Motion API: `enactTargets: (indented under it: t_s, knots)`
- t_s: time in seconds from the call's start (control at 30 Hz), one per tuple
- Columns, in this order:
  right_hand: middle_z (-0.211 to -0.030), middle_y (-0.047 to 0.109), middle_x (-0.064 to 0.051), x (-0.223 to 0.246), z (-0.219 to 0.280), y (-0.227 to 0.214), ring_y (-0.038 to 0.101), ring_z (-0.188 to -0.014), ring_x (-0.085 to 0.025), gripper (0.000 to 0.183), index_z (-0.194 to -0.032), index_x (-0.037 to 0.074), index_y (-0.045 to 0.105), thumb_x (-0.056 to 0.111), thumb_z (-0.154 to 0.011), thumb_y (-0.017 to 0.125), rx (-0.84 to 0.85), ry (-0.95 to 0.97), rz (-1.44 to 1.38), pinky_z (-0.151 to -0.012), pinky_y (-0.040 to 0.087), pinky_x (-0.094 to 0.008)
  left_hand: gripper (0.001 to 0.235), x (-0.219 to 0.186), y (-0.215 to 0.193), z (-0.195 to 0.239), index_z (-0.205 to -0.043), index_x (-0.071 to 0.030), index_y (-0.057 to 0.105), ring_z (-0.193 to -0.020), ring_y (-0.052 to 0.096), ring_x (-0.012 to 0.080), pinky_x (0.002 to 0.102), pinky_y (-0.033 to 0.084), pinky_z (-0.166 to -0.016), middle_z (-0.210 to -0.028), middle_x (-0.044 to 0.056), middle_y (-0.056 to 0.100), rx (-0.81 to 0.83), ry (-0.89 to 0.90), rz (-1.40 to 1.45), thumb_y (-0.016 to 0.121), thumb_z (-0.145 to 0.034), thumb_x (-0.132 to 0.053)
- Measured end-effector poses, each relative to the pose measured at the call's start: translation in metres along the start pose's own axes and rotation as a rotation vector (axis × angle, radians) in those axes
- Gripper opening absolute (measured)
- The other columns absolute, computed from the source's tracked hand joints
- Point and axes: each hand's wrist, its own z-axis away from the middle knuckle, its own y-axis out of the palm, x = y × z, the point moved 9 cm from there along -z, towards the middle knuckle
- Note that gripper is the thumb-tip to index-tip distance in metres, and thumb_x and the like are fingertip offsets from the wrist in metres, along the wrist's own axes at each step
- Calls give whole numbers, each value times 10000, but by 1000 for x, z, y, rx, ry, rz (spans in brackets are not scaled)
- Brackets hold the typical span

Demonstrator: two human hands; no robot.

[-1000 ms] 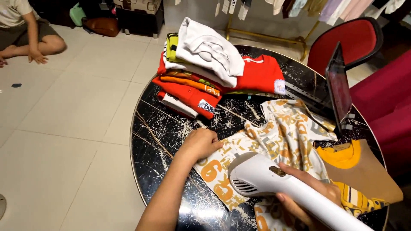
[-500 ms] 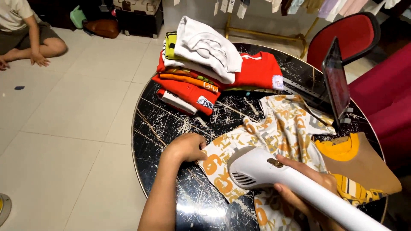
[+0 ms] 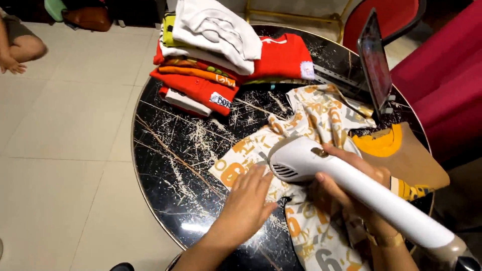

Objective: Steaming a patterned t-shirt on a table using a handheld garment steamer

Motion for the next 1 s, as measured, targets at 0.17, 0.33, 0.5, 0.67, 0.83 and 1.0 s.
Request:
enactTargets:
  t_s: [0.17,0.33,0.5,0.67,0.83,1.0]
  knots:
    - [-1117,790,17,-1,-3,-3,754,-850,-92,470,-1247,185,721,375,-821,776,25,-11,-50,-764,528,-233,769,1,14,8,-1633,-128,108,-1552,-20,337,604,-105,-1196,-1696,119,89,280,-48,-89,480,-1038,-442]
    - [-1065,793,12,-6,-1,-1,733,-750,-89,470,-1255,190,714,367,-826,788,14,-34,-83,-736,517,-220,520,32,23,15,-1530,-99,427,-1544,149,334,690,-48,-1165,-1635,120,323,103,64,-125,454,-1049,-294]
    - [-1178,779,39,-14,-1,4,761,-935,-95,494,-1256,231,703,422,-807,779,46,-23,-43,-764,522,-242,688,28,17,21,-1546,-91,382,-1552,38,365,704,-126,-1144,-1650,150,259,166,101,-167,479,-1023,-527]
    - [-1160,784,11,-7,-4,-1,754,-853,-78,474,-1244,178,714,370,-816,783,35,-40,-124,-753,524,-215,640,2,43,11,-1548,-106,362,-1525,168,378,670,-4,-1201,-1624,142,309,71,117,-432,369,-1033,-485]
    - [-1215,769,31,2,-4,-4,744,-1025,-86,490,-1260,180,707,354,-809,789,79,-12,-95,-878,521,-236,444,-46,27,11,-1342,28,645,-1371,515,428,593,300,-1193,-1275,216,676,-206,390,-401,432,-969,-86]
    - [-1262,754,6,-4,1,-1,722,-940,-82,514,-1274,180,710,319,-793,824,31,-77,-27,-824,520,-243,70,-44,16,-5,-910,-192,622,-794,597,241,384,416,-786,-825,8,643,-268,344,-607,574,-928,-143]
